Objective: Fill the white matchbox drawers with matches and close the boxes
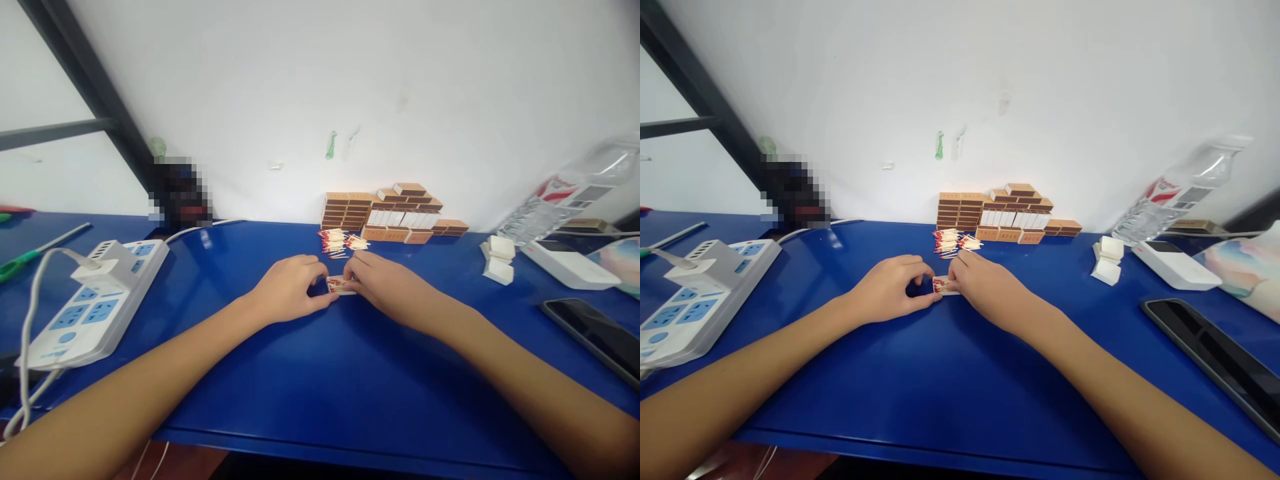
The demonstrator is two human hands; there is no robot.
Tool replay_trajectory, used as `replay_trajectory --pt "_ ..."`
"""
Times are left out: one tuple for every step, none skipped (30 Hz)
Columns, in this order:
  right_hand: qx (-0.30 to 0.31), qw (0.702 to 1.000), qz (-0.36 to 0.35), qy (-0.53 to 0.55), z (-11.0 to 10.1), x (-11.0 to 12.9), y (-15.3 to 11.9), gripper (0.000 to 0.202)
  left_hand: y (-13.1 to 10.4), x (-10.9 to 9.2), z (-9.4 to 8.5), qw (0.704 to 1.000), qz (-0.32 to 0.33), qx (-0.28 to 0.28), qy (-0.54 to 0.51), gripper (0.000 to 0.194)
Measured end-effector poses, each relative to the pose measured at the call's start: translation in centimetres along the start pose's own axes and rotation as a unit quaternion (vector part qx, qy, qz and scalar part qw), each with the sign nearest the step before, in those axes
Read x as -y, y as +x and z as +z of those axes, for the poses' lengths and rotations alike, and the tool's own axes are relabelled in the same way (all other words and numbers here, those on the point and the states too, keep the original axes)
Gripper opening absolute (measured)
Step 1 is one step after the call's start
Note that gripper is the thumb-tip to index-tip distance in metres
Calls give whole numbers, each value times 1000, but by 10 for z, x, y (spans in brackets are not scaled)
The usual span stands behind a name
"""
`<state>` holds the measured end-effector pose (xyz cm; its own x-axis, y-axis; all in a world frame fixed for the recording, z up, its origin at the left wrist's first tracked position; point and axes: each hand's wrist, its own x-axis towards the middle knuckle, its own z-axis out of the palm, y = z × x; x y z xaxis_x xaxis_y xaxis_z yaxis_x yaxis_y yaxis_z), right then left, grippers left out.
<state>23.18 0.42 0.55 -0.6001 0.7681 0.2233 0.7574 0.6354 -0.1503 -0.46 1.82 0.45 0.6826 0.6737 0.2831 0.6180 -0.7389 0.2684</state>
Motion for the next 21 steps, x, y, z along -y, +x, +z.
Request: replay_trajectory --pt "3 1000 4 10 1 0 0 17 0 0 0 1000 0 1 1 26" --pt "5 1000 7 20 1 -1 0 17 0 -1 -1 1000 -1 2 0 26" --pt "7 1000 8 30 0 -1 0 17 0 -1 -1 1000 -1 3 -1 26" --pt "8 999 7 37 0 -2 -1 17 0 -1 0 1000 -2 4 -3 26" --pt "10 999 5 41 -1 -3 -1 16 0 -1 0 1000 -3 4 -6 27" --pt "13 999 2 44 -2 -4 -2 17 0 -1 0 1000 -3 4 -9 27" --pt "17 999 -2 47 -2 -5 -4 17 0 -2 1 1000 -3 4 -11 28" --pt "20 999 -4 51 -2 -6 -5 18 0 -2 1 1000 -3 3 -12 29" --pt "22 998 -4 55 -2 -7 -6 18 0 -2 1 1000 -3 4 -12 29" --pt "21 998 -3 60 -2 -8 -8 18 0 -2 1 1000 -2 4 -11 29" --pt "17 998 -1 67 -2 -9 -9 18 -1 -2 2 1000 -1 5 -11 29" --pt "9 997 3 74 -1 -9 -10 17 -1 -2 2 1000 -1 5 -11 28" --pt "0 997 7 82 0 -9 -10 16 -1 -2 2 1000 0 5 -11 28" --pt "-8 996 11 90 0 -9 -11 15 -1 -1 1 1000 -1 5 -14 28" --pt "-16 995 14 97 1 -8 -11 14 -1 -1 1 1000 -1 5 -17 28" --pt "-24 994 16 103 3 -7 -11 13 -1 -1 1 1000 -1 5 -20 28" --pt "-32 994 15 107 4 -7 -10 12 -1 0 1 1000 -1 5 -22 28" --pt "-39 993 13 109 5 -6 -10 12 -1 0 1 1000 -1 6 -24 28" --pt "-46 993 12 108 6 -5 -10 13 -1 0 1 1000 0 5 -24 28" --pt "-52 993 11 106 7 -4 -9 15 -1 0 2 1000 1 5 -24 28" --pt "-55 993 13 102 8 -3 -9 16 -1 0 2 1000 2 4 -23 28"
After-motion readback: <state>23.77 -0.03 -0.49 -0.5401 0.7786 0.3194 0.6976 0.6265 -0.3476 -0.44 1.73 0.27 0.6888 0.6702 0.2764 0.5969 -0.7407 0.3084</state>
